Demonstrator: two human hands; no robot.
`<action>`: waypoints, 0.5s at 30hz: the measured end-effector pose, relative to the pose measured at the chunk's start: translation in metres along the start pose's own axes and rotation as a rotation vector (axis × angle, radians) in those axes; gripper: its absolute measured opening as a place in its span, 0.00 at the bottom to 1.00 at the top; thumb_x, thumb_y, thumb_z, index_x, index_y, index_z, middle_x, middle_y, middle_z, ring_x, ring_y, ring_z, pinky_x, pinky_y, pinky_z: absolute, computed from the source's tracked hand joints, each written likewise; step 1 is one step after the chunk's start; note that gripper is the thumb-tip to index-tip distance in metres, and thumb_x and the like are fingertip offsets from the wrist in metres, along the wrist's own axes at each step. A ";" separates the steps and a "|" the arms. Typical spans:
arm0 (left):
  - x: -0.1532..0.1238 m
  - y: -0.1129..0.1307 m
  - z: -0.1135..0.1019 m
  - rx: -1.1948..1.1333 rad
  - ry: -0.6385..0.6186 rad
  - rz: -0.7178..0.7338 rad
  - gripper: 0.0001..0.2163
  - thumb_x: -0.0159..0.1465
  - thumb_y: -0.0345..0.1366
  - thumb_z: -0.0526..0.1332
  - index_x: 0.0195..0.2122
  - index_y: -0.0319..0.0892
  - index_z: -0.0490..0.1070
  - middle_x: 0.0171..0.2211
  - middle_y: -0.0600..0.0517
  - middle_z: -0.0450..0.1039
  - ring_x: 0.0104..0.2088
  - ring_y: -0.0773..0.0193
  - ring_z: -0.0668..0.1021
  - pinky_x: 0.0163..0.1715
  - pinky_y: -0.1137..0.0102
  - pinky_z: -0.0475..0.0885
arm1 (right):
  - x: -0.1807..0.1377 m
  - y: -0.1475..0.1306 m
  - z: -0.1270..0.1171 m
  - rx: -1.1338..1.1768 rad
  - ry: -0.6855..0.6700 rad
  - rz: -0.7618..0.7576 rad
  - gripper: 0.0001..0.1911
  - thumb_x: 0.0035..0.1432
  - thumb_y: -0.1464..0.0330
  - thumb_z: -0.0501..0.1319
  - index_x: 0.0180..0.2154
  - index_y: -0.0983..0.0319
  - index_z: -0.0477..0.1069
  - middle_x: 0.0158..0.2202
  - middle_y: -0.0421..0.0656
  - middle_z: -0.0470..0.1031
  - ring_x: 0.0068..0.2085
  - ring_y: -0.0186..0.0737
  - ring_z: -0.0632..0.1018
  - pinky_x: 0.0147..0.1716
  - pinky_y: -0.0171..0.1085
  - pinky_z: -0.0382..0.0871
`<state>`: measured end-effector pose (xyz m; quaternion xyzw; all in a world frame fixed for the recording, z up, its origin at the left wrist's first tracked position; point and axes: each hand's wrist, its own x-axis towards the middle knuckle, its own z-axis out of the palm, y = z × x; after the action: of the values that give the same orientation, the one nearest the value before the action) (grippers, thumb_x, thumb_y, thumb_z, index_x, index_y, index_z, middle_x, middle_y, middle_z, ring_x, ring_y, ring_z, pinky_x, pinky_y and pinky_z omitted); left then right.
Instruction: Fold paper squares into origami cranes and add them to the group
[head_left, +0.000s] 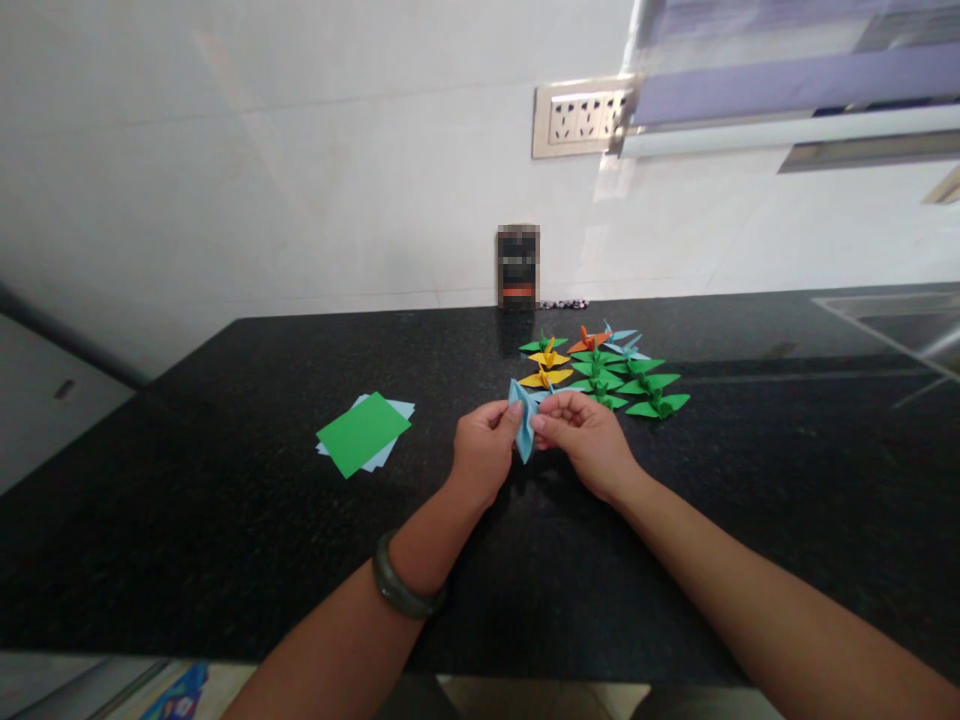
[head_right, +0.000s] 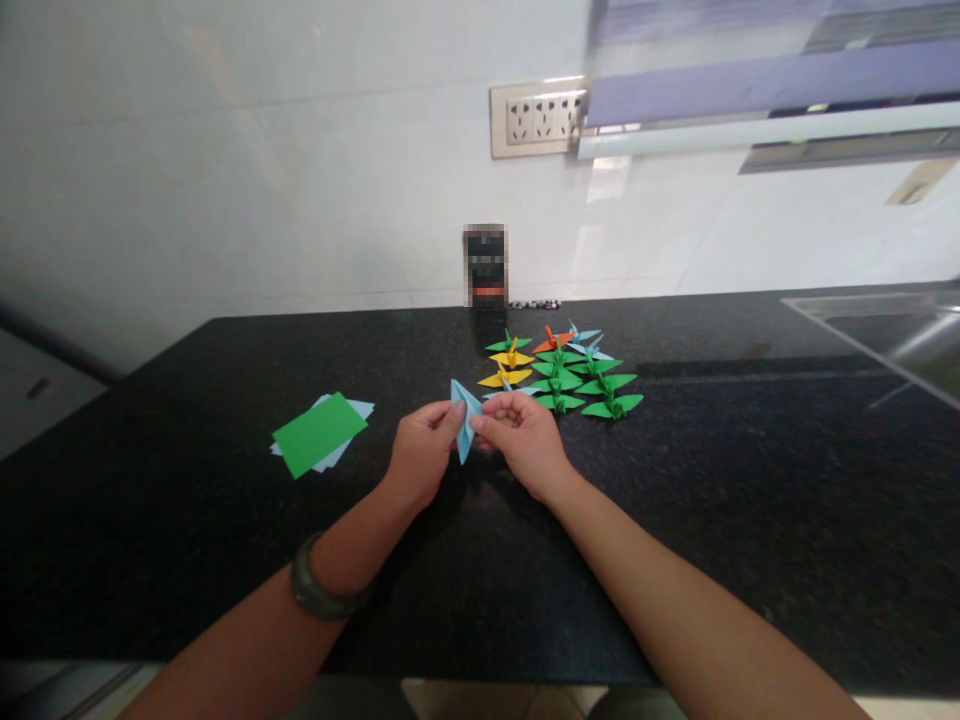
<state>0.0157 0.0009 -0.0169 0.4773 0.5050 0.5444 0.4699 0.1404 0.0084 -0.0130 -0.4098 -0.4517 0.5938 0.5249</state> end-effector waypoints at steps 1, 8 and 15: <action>0.000 0.000 -0.001 0.052 0.019 0.024 0.13 0.55 0.43 0.59 0.29 0.37 0.75 0.19 0.55 0.69 0.19 0.71 0.68 0.20 0.76 0.63 | 0.000 0.001 0.000 -0.029 0.003 -0.010 0.16 0.36 0.66 0.69 0.28 0.63 0.65 0.19 0.35 0.69 0.21 0.29 0.71 0.23 0.32 0.68; 0.001 -0.005 -0.003 0.148 0.042 0.083 0.14 0.56 0.44 0.57 0.26 0.38 0.75 0.19 0.54 0.69 0.21 0.69 0.70 0.22 0.75 0.64 | 0.002 0.007 0.000 -0.324 0.048 -0.152 0.09 0.43 0.66 0.63 0.28 0.62 0.65 0.18 0.34 0.66 0.19 0.29 0.68 0.18 0.31 0.62; -0.001 -0.006 -0.002 0.198 -0.009 0.068 0.14 0.55 0.43 0.57 0.23 0.38 0.74 0.18 0.54 0.69 0.22 0.67 0.72 0.24 0.74 0.67 | 0.004 0.003 -0.001 -0.339 0.072 -0.070 0.07 0.43 0.67 0.61 0.28 0.62 0.65 0.18 0.34 0.67 0.18 0.29 0.67 0.18 0.30 0.62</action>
<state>0.0143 -0.0002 -0.0228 0.5406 0.5376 0.5053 0.4043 0.1404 0.0123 -0.0162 -0.4973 -0.5405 0.4753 0.4844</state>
